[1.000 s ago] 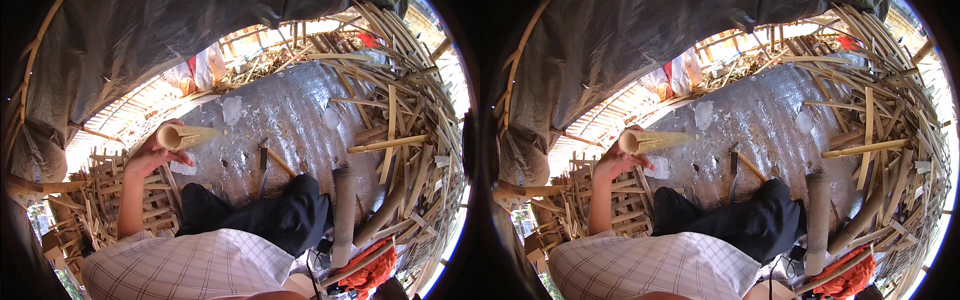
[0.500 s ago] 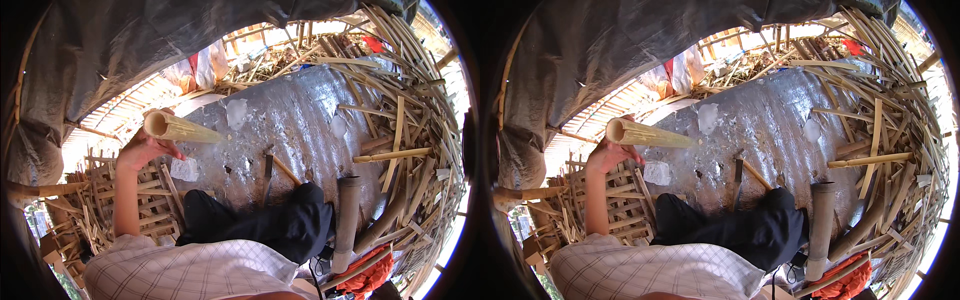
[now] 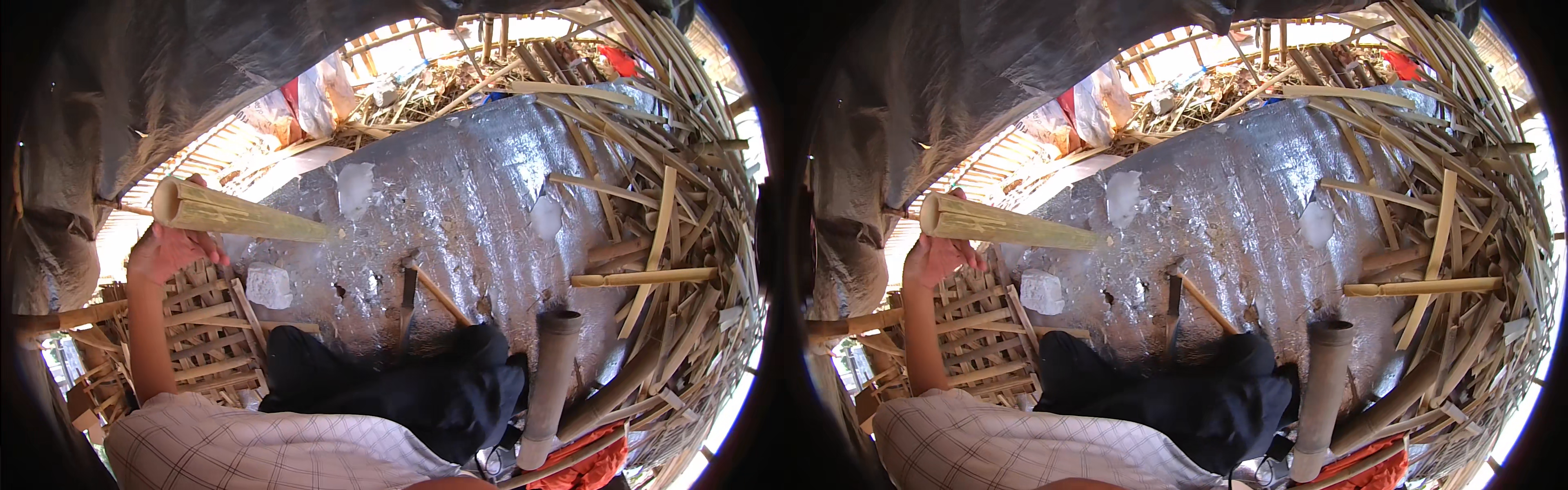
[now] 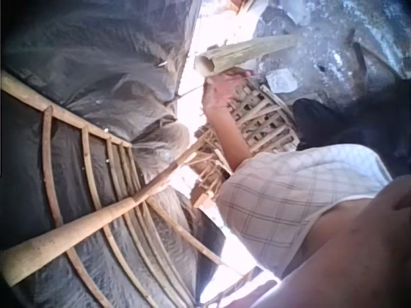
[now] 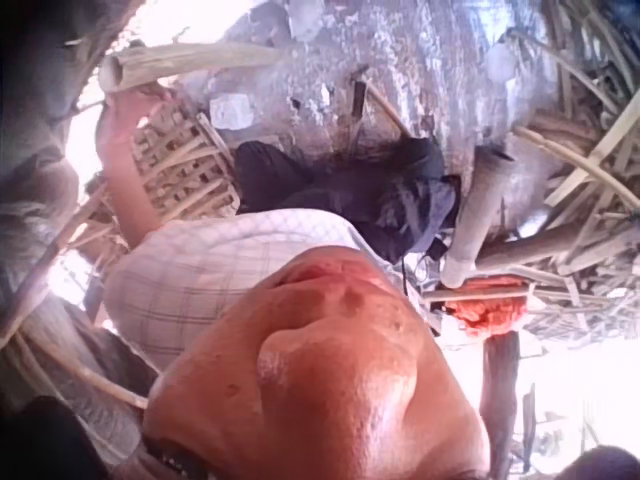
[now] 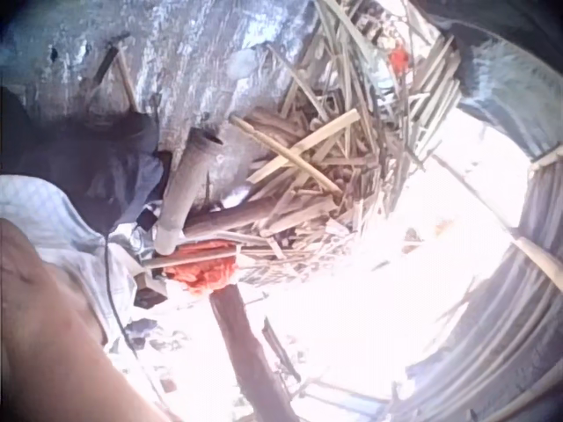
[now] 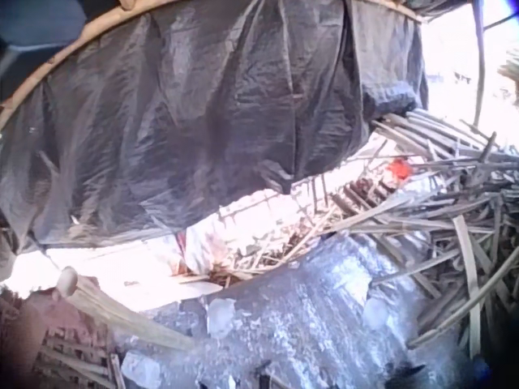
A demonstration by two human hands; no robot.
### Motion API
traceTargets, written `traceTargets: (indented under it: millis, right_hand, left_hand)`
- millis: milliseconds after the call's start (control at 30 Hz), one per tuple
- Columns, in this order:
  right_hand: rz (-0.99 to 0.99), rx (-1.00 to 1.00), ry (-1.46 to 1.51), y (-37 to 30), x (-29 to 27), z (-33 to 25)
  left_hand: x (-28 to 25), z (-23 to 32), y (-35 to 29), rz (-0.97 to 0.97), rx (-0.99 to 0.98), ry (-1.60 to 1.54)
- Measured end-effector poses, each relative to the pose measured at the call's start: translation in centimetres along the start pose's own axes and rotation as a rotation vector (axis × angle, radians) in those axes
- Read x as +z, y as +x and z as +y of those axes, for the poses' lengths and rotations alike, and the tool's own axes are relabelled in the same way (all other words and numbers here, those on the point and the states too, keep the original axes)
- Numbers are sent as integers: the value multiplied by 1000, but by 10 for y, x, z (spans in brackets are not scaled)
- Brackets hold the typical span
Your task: The person splits a length of bamboo into thin strips using a metal chisel-like tool and a hammer, then peels and separates the strips by hand.
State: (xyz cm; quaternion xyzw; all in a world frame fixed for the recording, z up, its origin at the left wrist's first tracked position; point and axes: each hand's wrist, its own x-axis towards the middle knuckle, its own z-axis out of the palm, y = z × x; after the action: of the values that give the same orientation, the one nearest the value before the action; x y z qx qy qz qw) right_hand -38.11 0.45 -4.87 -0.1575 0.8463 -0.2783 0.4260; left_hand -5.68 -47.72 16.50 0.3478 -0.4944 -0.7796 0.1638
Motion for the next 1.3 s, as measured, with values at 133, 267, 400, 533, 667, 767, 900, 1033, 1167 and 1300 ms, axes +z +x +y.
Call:
traceTargets:
  millis: [133,267,400,533,667,767,900,1033,1167,1300]
  right_hand:
    - [-6,5,3,6,-11,-8]
    - [-31,-16,-2,17,-24,-6]
    - [-27,-33,-4,19,-35,-5]
    - [-4,-104,-24,20,-37,2]
    - [10,-203,-50,21,-46,11]
    - [63,-267,-83,10,-53,18]
    - [103,-396,-195,-22,-78,20]
    - [41,-615,-412,-111,-117,22]
    - [-465,-916,-707,-166,-106,15]
    - [-638,-1248,-847,-129,-5,46]
  left_hand:
    - [15,13,35,-30,-39,30]
    - [34,21,42,43,-105,108]
    - [47,20,46,90,-125,127]
    - [66,7,26,132,-116,149]
    - [82,-24,-15,136,-69,151]
    - [94,-47,-35,159,18,136]
    - [111,-75,-70,177,99,202]
    - [100,-104,-89,52,91,302]
    - [94,-125,-97,-39,112,244]
    - [103,-134,-91,-11,111,236]
